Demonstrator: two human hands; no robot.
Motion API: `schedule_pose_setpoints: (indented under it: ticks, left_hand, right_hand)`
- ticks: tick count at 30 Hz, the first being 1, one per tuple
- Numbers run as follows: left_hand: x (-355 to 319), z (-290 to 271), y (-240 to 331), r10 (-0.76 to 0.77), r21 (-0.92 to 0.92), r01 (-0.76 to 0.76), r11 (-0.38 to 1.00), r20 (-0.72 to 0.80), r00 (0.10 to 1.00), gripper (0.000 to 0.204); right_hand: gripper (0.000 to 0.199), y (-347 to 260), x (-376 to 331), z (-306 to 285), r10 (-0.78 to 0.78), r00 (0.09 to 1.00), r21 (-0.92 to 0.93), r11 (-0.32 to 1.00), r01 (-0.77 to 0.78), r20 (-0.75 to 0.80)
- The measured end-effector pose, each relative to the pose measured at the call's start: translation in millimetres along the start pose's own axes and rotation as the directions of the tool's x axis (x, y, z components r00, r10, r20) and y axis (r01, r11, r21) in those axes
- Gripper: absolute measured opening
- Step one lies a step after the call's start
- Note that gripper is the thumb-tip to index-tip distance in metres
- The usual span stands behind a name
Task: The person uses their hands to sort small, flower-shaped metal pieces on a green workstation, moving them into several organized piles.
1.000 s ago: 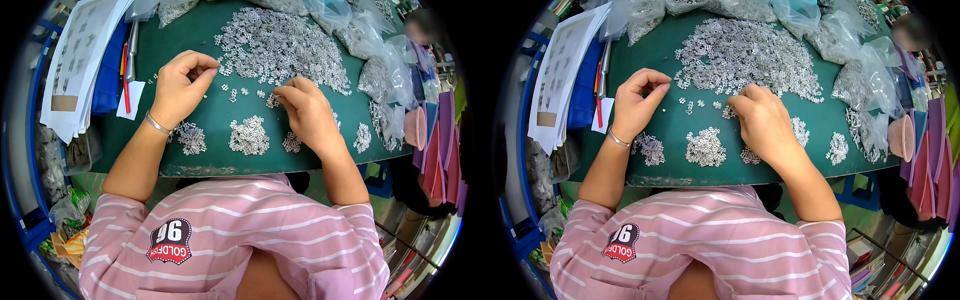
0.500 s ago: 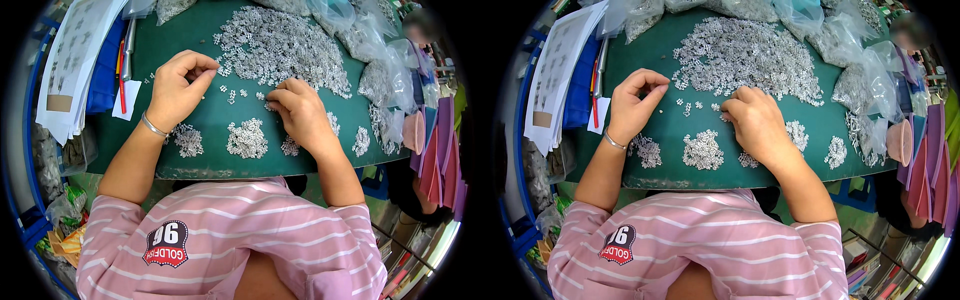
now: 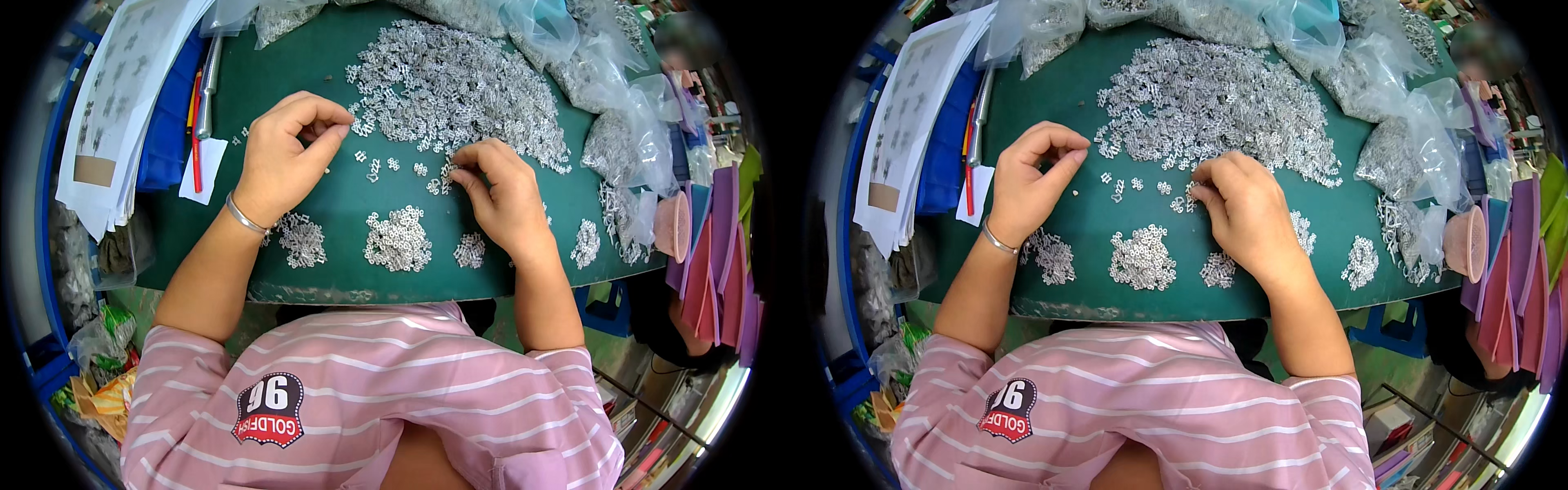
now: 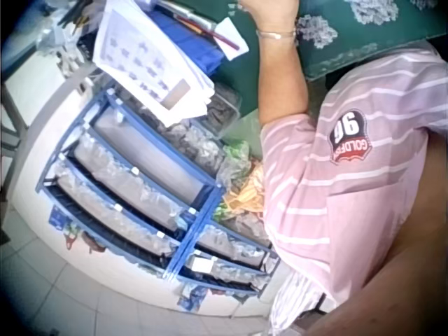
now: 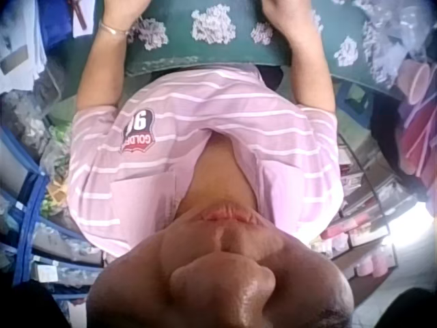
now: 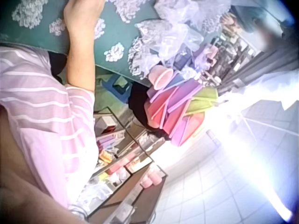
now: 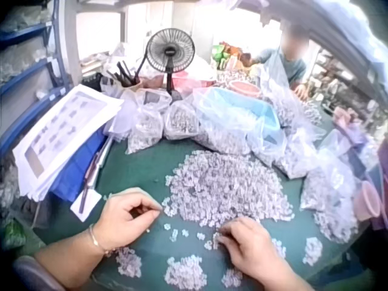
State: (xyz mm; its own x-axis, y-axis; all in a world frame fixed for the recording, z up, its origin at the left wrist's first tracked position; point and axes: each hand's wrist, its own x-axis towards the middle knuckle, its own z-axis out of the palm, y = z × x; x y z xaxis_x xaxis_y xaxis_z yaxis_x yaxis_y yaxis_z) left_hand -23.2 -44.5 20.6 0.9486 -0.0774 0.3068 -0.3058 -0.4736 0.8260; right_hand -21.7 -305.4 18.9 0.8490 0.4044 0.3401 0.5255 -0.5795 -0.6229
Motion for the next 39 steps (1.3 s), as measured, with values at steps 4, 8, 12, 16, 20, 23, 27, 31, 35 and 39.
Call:
schedule_pose_setpoints:
  ticks: [4,8,12,16,20,23,27,31,35,39]
  left_hand:
    - [-0.4,1.8,0.3,-0.011,0.008,0.011,1.0,0.002,1.0,0.008]
    - [-0.7,0.0,0.7,-0.011,0.04,0.011,0.999,0.009,1.0,0.007]
    - [-1.2,0.4,0.7,-0.007,0.011,0.007,1.0,-0.002,1.0,0.007]
    - [-1.3,1.3,1.9,-0.017,0.009,0.017,1.0,0.002,1.0,0.007]
    - [-2.0,2.0,1.4,-0.001,0.009,0.001,1.0,0.008,1.0,0.007]
    - [-0.7,1.6,1.4,0.007,0.024,-0.007,1.0,-0.002,1.0,0.006]
    - [-1.3,2.0,3.3,0.012,0.034,-0.012,0.999,-0.009,1.0,0.006]
    - [-0.9,2.1,1.3,0.013,0.024,-0.013,1.0,-0.018,1.0,0.007]
    - [-1.5,2.9,1.9,0.002,0.0,-0.002,1.0,-0.021,1.0,0.007]
    - [-1.3,2.3,2.0,0.0,0.029,0.0,1.0,-0.019,1.0,0.008]
  right_hand:
    - [0.011,-4.0,-0.3,7.2,-0.129,0.991,-0.01,0.992,0.129,0.017]
    - [0.01,-2.4,-0.8,4.7,-0.178,0.98,-0.024,0.983,0.181,0.086]
    - [0.015,0.1,-1.6,-2.5,-0.138,0.99,-0.048,0.989,0.139,0.015]
    - [0.01,-5.0,-1.7,2.1,-0.166,0.981,-0.059,0.983,0.172,0.101]
    - [0.007,1.5,-1.2,3.0,-0.108,0.993,-0.052,0.993,0.11,0.045]
    - [0.006,4.0,-1.0,3.0,-0.101,0.995,-0.059,0.993,0.1,-0.015]
    - [0.009,0.4,-2.0,4.9,-0.166,0.986,-0.094,0.982,0.165,0.003]
    - [0.014,-4.0,-3.3,1.8,-0.152,0.977,-0.098,0.981,0.167,0.147]
    - [0.013,-7.2,-2.6,2.0,-0.171,0.971,-0.122,0.974,0.193,0.166]
    - [0.014,-4.6,-5.0,5.3,-0.181,0.976,-0.04,0.982,0.187,0.12]
